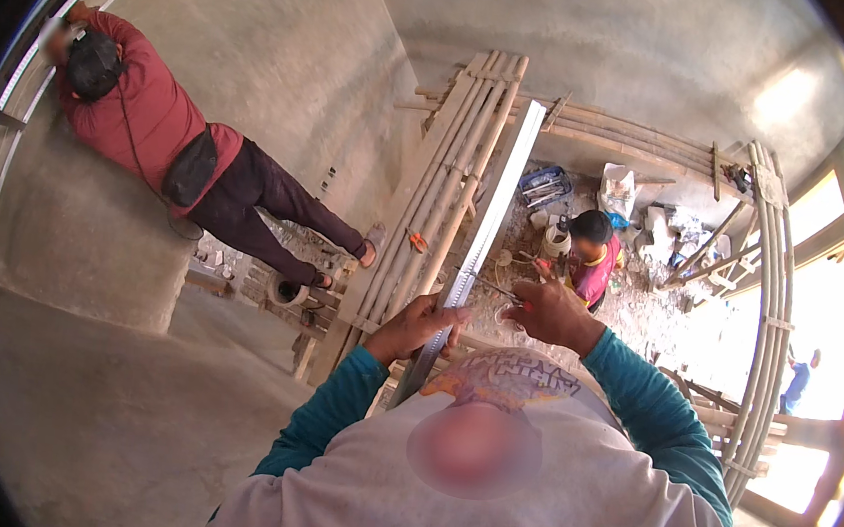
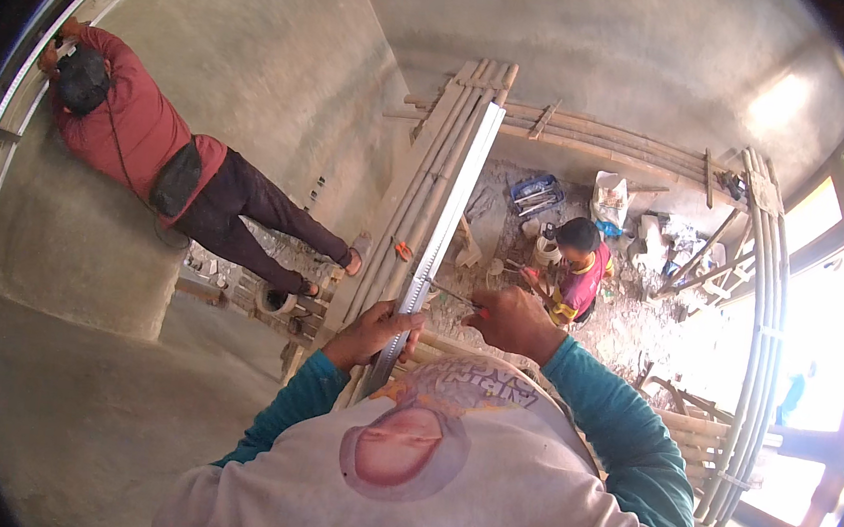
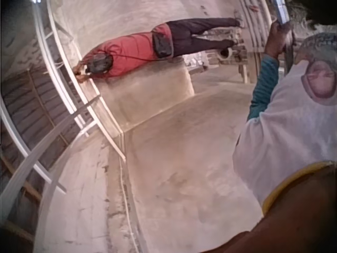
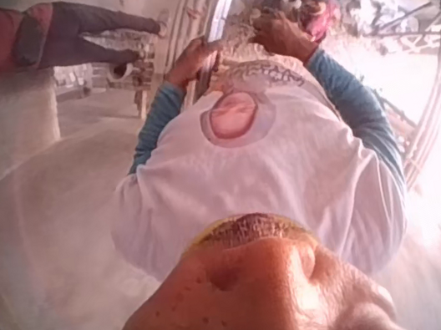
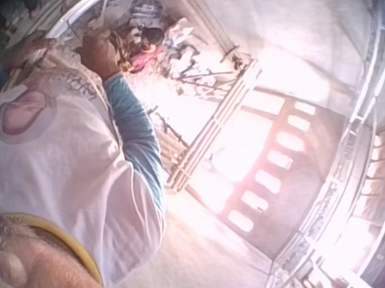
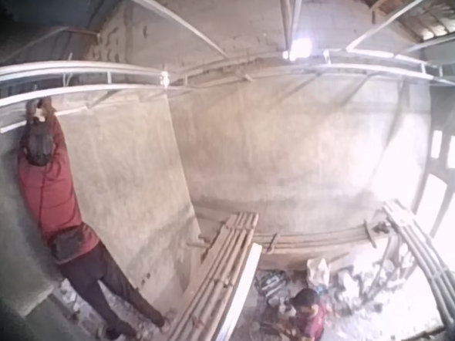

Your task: The person cuts metal framing strips with shears and positions them onto an overhead ceiling grid while standing on scaffolding.

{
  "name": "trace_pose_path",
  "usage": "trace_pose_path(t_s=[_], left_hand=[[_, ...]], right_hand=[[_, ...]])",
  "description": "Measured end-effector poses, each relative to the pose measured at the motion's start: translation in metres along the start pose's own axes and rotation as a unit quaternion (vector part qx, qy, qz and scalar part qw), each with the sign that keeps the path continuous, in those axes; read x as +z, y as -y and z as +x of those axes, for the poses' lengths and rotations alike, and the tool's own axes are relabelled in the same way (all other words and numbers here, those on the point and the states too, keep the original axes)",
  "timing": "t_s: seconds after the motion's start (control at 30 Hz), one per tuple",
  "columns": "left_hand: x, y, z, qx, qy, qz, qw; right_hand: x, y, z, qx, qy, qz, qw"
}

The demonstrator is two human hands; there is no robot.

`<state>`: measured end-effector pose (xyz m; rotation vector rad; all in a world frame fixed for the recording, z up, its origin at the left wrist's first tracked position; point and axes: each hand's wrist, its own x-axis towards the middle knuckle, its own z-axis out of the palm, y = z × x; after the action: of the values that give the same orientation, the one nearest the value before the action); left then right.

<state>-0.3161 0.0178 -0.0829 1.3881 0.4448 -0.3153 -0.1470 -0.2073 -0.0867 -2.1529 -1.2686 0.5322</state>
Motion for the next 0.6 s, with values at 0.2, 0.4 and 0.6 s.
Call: trace_pose_path(t_s=[0.2, 0.4, 0.6], left_hand=[[-0.010, 0.013, 0.009, 0.015, -0.126, 0.112, 0.986], [-0.008, 0.030, 0.010, -0.002, -0.028, -0.094, 0.995], [0.004, 0.031, 0.009, 0.036, -0.031, 0.097, 0.994]], right_hand=[[0.014, -0.005, -0.009, 0.040, 0.045, -0.024, 0.998], [0.007, -0.001, -0.006, 0.039, 0.034, 0.001, 0.999], [0.000, 0.005, 0.002, 0.008, 0.011, -0.011, 1.000]])
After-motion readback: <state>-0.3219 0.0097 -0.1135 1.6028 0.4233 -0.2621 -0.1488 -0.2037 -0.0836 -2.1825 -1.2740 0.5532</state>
